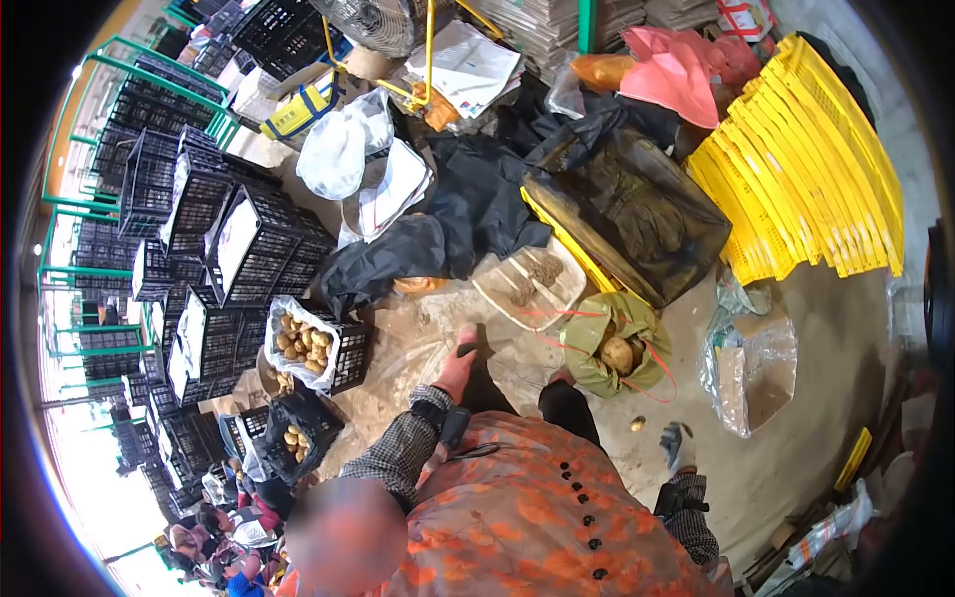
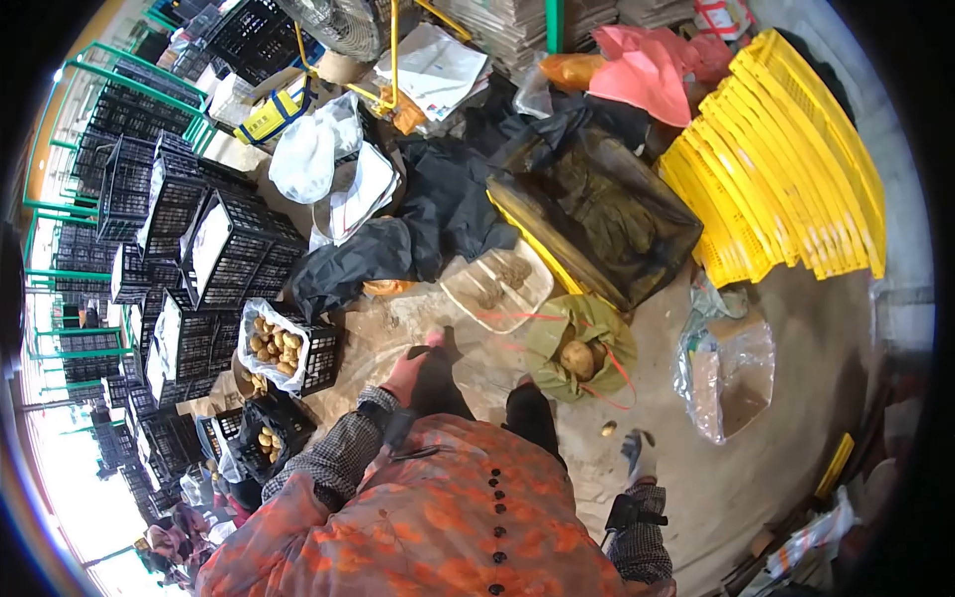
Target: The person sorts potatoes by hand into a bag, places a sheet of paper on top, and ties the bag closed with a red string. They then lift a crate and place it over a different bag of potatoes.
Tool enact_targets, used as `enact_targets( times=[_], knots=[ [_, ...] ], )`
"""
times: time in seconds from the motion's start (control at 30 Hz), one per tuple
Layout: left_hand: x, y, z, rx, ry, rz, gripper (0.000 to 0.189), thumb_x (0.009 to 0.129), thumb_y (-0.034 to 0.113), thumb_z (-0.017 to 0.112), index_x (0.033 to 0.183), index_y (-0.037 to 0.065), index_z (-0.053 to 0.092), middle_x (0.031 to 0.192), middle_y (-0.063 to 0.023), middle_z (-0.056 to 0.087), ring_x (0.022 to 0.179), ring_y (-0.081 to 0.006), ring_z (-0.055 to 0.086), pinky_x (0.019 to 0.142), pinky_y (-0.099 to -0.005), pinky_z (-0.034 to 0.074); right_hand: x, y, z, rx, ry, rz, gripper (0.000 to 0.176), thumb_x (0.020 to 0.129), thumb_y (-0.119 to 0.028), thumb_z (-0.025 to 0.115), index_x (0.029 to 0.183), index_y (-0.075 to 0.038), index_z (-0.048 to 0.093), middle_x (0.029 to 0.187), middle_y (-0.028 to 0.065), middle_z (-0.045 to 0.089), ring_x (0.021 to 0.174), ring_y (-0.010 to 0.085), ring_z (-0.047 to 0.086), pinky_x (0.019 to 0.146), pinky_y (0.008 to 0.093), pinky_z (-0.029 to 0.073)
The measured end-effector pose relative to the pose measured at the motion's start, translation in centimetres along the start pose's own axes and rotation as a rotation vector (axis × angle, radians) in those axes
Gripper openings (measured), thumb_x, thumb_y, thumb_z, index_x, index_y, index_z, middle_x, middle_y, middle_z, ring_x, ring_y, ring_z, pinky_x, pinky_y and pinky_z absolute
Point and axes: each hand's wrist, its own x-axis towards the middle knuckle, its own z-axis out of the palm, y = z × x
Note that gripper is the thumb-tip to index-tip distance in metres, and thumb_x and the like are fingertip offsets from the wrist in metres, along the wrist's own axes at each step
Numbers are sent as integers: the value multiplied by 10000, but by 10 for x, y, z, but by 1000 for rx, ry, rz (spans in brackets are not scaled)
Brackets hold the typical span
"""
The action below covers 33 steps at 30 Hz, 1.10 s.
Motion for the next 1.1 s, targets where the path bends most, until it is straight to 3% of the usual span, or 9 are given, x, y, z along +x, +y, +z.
enact_targets(
  times=[0.2,0.27,0.37,0.47,0.63,0.67,0.8,1.0,1.1],
  knots=[
    [42,13,-74,-161,-3,-145,222,840,111,574,1038,9,575,830,-48,616,718,-138,569,646,-249,462,-6,49,59,-313,35,161,194,834,-252,548,955,-101,539,824,67,589,679,188,550,609,334,472],
    [84,-4,-104,177,-82,176,191,839,119,578,995,9,592,819,-48,616,712,-137,567,627,-261,464,-13,52,109,-316,31,175,192,842,-240,535,966,-94,544,827,76,595,674,187,557,610,332,472],
    [144,3,-131,198,-121,199,173,839,129,578,963,11,605,800,-45,617,698,-134,561,613,-265,458,-23,55,191,-240,-35,145,199,854,-217,523,982,-67,549,782,76,593,636,174,554,596,298,469],
    [203,7,-151,124,-110,-20,191,837,134,582,983,12,601,793,-40,612,705,-127,555,619,-255,447,-49,41,289,-350,-49,167,186,867,-164,515,1003,-48,565,773,65,605,656,160,579,586,273,477],
    [197,108,-143,7,-109,-181,183,827,75,576,998,9,590,829,-39,599,755,-110,537,668,-224,427,-38,11,409,-861,-332,71,211,861,-151,526,1010,-8,566,855,73,612,751,130,580,668,250,474],
    [198,107,-149,313,-177,38,209,833,101,572,1021,10,586,855,-52,608,790,-127,545,705,-233,429,-30,7,428,-856,-382,-1,227,867,-162,526,1025,-2,558,856,65,613,756,127,583,679,242,473],
    [212,74,-158,196,-200,-171,221,844,158,560,1011,15,581,864,-76,620,795,-176,564,720,-285,444,-10,-22,502,-539,-326,19,203,894,-147,511,1032,-4,550,882,62,607,794,136,581,723,267,482],
    [184,76,-164,-206,-99,-328,167,871,99,542,1026,44,568,730,9,544,607,-63,472,525,-216,388,68,14,515,-632,-425,104,167,902,-116,494,1028,-34,566,830,38,607,729,121,575,672,254,481],
    [171,79,-182,-176,-11,-369,196,869,94,546,1055,34,565,783,18,559,651,-53,482,560,-194,395,107,36,530,-954,-441,89,174,866,-103,546,1010,-17,592,854,15,605,746,76,541,680,218,446]
  ],
)
